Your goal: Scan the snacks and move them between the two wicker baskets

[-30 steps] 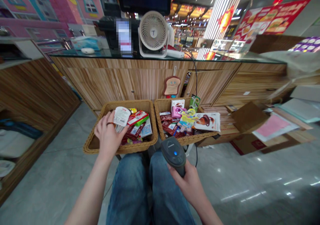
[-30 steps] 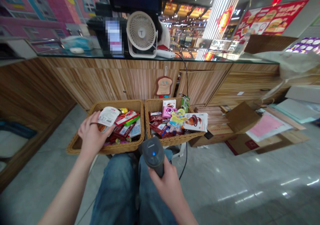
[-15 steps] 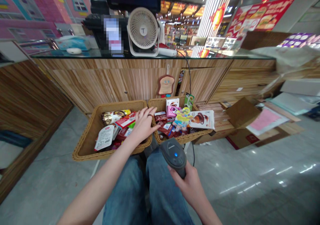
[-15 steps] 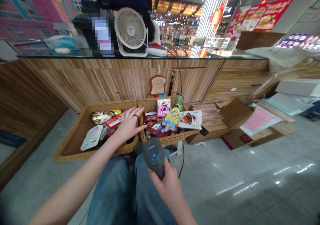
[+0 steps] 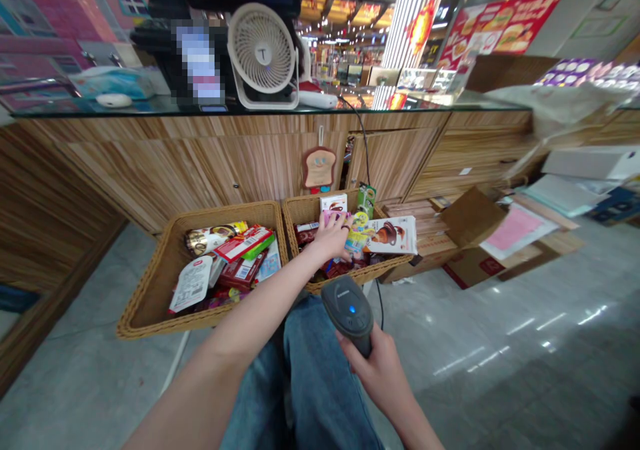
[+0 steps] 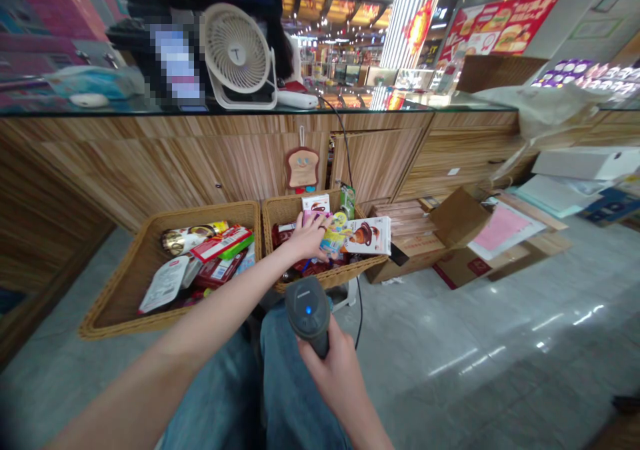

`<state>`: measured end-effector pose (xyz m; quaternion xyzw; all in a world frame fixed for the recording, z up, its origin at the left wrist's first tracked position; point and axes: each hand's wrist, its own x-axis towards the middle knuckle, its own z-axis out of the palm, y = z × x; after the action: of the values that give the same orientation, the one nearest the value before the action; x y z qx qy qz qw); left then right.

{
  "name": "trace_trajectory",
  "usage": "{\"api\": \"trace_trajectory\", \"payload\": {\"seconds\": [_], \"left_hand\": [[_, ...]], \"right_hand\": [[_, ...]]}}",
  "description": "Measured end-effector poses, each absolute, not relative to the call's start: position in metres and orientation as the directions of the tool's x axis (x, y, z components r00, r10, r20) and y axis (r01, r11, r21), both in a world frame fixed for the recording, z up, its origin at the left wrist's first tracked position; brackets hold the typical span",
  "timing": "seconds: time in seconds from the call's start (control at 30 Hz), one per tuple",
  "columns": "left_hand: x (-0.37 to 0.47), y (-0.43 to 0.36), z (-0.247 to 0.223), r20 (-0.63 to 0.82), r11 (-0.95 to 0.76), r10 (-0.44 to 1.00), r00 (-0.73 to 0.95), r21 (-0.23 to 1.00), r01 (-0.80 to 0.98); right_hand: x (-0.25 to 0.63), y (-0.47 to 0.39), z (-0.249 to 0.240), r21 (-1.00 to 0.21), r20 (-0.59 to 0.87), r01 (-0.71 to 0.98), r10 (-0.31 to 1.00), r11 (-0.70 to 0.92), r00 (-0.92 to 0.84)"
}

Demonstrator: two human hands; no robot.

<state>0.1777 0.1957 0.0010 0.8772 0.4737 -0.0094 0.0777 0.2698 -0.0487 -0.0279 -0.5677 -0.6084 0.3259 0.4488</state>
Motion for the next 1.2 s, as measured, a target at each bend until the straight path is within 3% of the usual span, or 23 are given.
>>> {"api": "trace_trajectory", "payload": {"seconds": [0.23, 0.4, 0.6, 0.83, 1.0, 1.2], "left_hand": [[0.176, 0.197, -0.006, 0.049, -0.552, 0.829, 0.558, 0.236, 0.800], [0.164, 0.186, 0.004, 0.195, -0.598, 0.801, 0.566, 0.251, 0.761], [0.127, 0.159, 0.037, 0.385, -0.550, 0.815, 0.432, 0.285, 0.785], [0.047, 0.112, 0.039, 0.269, -0.396, 0.914, 0.304, 0.426, 0.814], [0.005, 0.101, 0.018, 0.132, -0.363, 0.929, 0.345, 0.508, 0.782], [-0.002, 0.094, -0.001, 0.145, -0.302, 0.949, 0.281, 0.680, 0.669]], "right_hand": [[0.269, -0.049, -0.022, -0.904, 0.181, 0.401, 0.982, 0.147, 0.049], [0.266, -0.049, -0.018, -0.904, 0.186, 0.400, 0.982, 0.153, 0.045], [0.265, -0.049, -0.023, -0.899, 0.199, 0.405, 0.979, 0.165, 0.042], [0.258, -0.049, -0.019, -0.903, 0.198, 0.388, 0.980, 0.182, 0.003], [0.249, -0.047, -0.017, -0.894, 0.213, 0.397, 0.977, 0.206, -0.029], [0.243, -0.047, -0.013, -0.895, 0.209, 0.392, 0.976, 0.214, -0.056]]}}
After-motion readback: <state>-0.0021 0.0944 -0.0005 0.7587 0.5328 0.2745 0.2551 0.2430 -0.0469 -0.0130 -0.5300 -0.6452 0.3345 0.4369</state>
